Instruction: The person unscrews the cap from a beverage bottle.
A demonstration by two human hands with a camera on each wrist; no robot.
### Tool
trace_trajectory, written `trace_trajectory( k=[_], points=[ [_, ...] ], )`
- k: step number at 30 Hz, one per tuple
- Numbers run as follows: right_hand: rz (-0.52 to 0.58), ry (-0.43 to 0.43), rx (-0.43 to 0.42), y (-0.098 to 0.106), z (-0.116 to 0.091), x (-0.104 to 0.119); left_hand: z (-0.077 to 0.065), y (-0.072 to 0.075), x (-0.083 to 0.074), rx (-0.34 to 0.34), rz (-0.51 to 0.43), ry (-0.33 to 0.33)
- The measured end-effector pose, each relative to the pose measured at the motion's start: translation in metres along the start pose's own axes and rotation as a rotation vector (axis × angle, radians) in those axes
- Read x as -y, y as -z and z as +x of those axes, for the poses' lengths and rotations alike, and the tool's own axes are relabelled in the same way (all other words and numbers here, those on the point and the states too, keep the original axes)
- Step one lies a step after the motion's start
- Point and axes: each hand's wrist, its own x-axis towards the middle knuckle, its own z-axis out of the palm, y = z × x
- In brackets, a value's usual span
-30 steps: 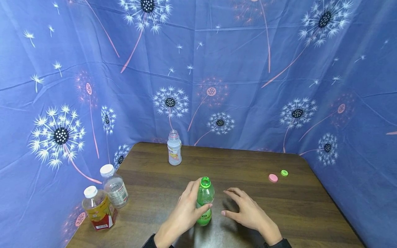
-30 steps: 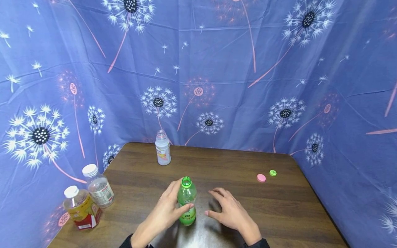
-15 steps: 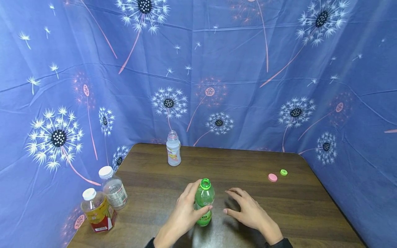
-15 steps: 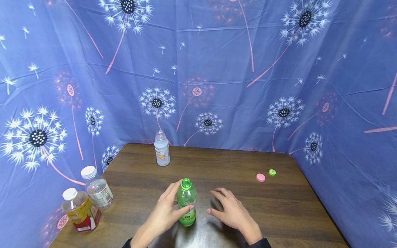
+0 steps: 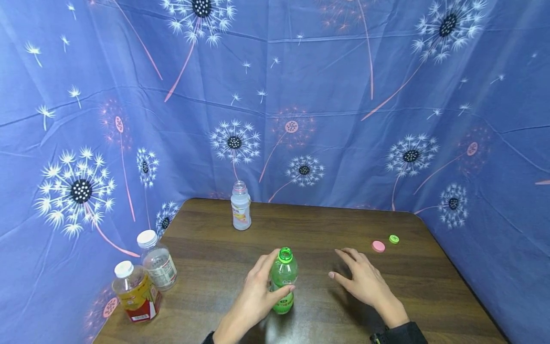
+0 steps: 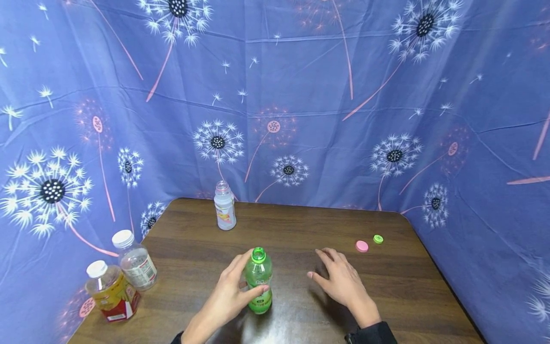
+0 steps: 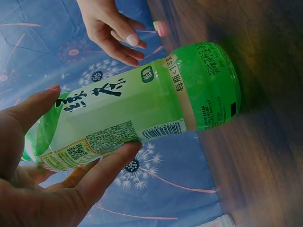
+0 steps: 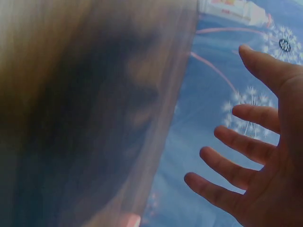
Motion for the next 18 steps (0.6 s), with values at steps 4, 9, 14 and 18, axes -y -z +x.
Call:
trace_trajectory(
  k=[4,9,14,18],
  points=[
    [-0.040,-0.010,-0.040,0.016,0.008,-0.018,0.000,0.000,0.000,-0.005,-0.011,-0.001],
    [-0.076,-0.057,-0.008,0.036,0.017,-0.041,-0.001,-0.001,0.000,0.001,-0.036,0.008],
    [-0.093,-0.095,0.000,0.054,0.026,-0.063,-0.001,-0.001,0.000,0.014,-0.051,0.014],
    [-0.115,-0.115,-0.013,0.063,0.036,-0.080,-0.001,0.000,0.000,0.018,-0.056,0.005]
  ],
)
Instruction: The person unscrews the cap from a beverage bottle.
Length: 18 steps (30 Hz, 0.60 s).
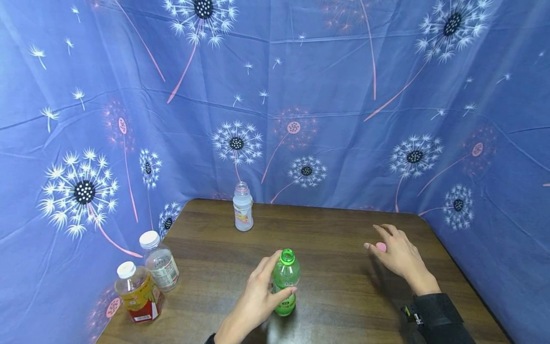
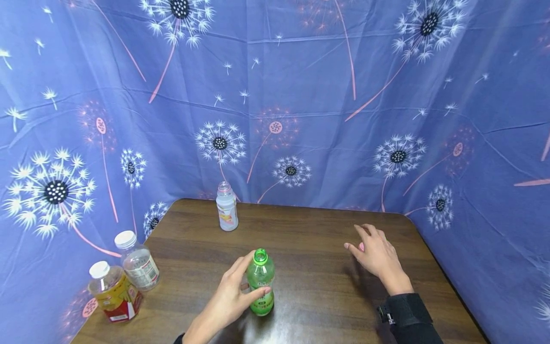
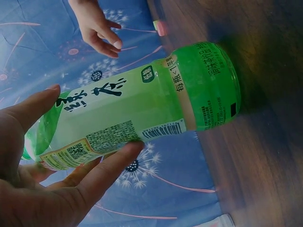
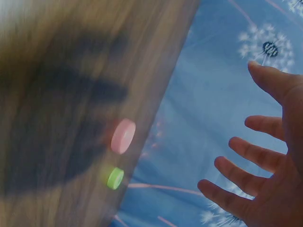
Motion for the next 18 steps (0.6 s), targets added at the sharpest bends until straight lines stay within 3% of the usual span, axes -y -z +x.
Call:
trace_trajectory(
  k=[18],
  points=[
    [-0.029,-0.106,0.096,0.001,0.043,-0.061,0.000,-0.001,0.001,0.007,-0.059,0.015]
  ],
)
